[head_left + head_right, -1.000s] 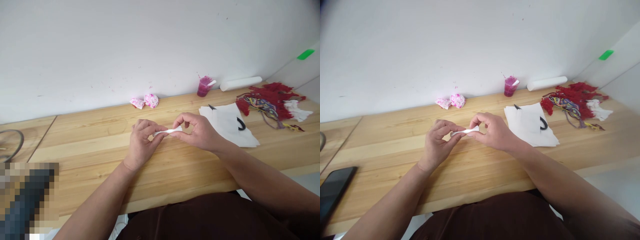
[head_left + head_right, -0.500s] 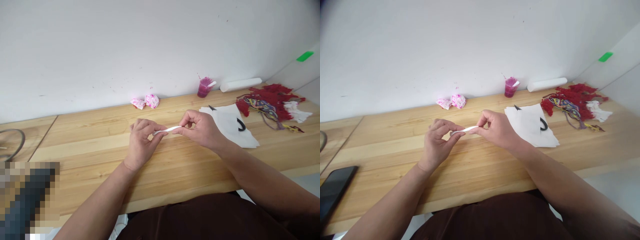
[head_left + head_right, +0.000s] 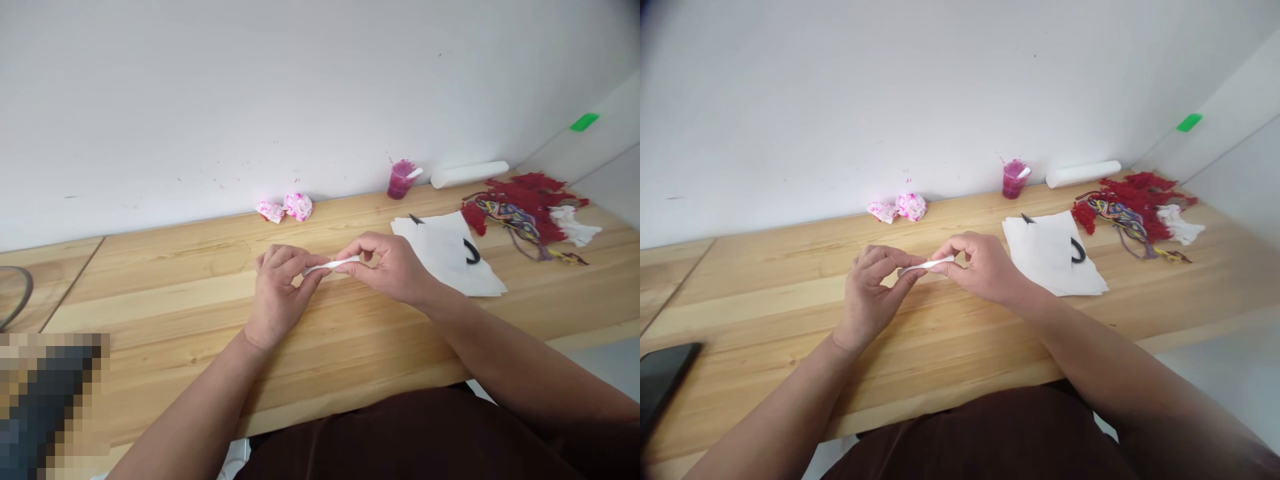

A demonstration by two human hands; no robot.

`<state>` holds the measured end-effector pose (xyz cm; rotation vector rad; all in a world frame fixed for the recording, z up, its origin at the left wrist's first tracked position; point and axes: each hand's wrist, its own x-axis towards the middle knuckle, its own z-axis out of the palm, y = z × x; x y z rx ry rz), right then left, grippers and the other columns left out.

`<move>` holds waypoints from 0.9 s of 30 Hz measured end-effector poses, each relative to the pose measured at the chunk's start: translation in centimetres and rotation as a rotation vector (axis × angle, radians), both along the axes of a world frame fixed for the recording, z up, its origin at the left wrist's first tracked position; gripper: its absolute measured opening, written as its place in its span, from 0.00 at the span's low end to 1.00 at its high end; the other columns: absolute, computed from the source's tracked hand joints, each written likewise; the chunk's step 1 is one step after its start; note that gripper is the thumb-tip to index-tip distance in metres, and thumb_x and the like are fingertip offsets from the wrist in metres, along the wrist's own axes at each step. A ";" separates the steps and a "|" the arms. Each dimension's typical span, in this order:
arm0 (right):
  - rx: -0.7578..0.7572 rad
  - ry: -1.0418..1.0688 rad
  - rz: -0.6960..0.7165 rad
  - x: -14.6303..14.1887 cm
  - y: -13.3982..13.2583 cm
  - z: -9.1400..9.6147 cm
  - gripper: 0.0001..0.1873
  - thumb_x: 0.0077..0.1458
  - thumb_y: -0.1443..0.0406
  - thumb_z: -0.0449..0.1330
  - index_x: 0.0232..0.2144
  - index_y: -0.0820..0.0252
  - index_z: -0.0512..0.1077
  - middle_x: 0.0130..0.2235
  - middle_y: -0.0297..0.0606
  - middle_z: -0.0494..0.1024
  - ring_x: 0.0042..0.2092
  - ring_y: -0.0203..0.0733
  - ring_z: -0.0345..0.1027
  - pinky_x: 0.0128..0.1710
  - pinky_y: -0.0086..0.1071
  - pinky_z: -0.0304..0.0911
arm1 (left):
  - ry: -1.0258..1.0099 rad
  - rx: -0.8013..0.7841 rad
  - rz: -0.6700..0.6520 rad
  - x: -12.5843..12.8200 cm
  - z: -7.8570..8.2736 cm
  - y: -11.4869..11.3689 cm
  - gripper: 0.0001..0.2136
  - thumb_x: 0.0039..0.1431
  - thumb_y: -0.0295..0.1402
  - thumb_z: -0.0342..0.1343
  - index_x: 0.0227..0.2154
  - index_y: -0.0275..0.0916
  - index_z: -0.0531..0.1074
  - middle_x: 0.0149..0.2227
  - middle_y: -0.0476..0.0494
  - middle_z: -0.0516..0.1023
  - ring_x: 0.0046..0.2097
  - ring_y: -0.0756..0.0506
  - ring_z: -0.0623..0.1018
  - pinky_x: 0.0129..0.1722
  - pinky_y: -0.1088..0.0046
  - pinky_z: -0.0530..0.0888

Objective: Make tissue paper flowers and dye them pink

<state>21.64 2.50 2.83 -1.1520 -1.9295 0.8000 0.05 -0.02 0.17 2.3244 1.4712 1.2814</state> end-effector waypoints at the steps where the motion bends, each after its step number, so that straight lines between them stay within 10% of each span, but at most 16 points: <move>1: 0.018 -0.001 -0.009 0.0 0.0 0.0 0.09 0.55 0.57 0.71 0.33 0.55 0.83 0.34 0.33 0.84 0.27 0.33 0.62 0.27 0.32 0.56 | -0.028 -0.015 -0.003 0.0 -0.1 0.1 0.06 0.62 0.36 0.66 0.41 0.47 0.83 0.36 0.47 0.81 0.41 0.44 0.77 0.45 0.63 0.68; 27: 0.035 0.028 0.098 -0.3 -0.6 0.6 0.03 0.54 0.65 0.65 0.32 0.58 0.77 0.31 0.32 0.80 0.31 0.36 0.68 0.32 0.32 0.60 | -0.179 -0.089 -0.108 0.6 0.7 -0.1 0.02 0.59 0.32 0.64 0.31 0.42 0.78 0.33 0.47 0.82 0.39 0.44 0.77 0.43 0.64 0.71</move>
